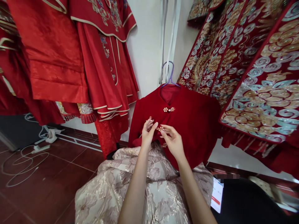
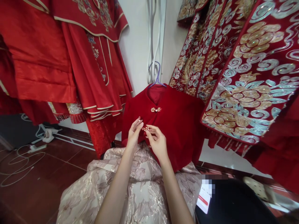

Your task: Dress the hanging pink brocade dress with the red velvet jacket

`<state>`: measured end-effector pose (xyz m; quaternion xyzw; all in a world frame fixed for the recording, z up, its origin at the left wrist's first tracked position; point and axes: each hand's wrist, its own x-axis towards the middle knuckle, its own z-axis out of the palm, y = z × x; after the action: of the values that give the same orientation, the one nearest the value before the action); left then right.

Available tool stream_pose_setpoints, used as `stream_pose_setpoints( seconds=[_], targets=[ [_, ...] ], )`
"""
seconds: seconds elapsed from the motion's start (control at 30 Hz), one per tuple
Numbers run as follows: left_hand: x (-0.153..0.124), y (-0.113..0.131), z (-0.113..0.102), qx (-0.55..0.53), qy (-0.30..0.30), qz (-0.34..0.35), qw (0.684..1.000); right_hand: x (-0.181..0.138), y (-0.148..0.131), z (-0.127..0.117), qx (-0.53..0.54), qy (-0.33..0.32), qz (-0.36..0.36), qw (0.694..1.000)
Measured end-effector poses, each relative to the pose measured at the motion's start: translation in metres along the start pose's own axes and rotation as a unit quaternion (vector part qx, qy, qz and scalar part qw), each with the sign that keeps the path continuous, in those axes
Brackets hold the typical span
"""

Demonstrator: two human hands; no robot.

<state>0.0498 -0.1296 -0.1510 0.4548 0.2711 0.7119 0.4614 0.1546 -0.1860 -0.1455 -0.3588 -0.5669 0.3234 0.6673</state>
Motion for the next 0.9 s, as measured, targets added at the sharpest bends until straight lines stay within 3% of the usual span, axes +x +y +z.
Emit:
stream_pose_setpoints(
  seconds=[0.33, 0.63, 0.9],
  targets=[
    [0.005, 0.000, -0.001, -0.019, 0.022, 0.004, 1.000, 0.040, 0.021, 0.021, -0.121, 0.028, -0.065, 0.990],
    [0.006, -0.002, -0.007, 0.029, 0.034, 0.041, 0.998, 0.040, 0.019, 0.027, -0.116, 0.064, -0.073, 0.989],
    [0.004, -0.004, -0.009, 0.070, 0.055, 0.066, 0.994, 0.039, 0.013, 0.026, -0.216, 0.036, -0.145, 0.965]
  ],
)
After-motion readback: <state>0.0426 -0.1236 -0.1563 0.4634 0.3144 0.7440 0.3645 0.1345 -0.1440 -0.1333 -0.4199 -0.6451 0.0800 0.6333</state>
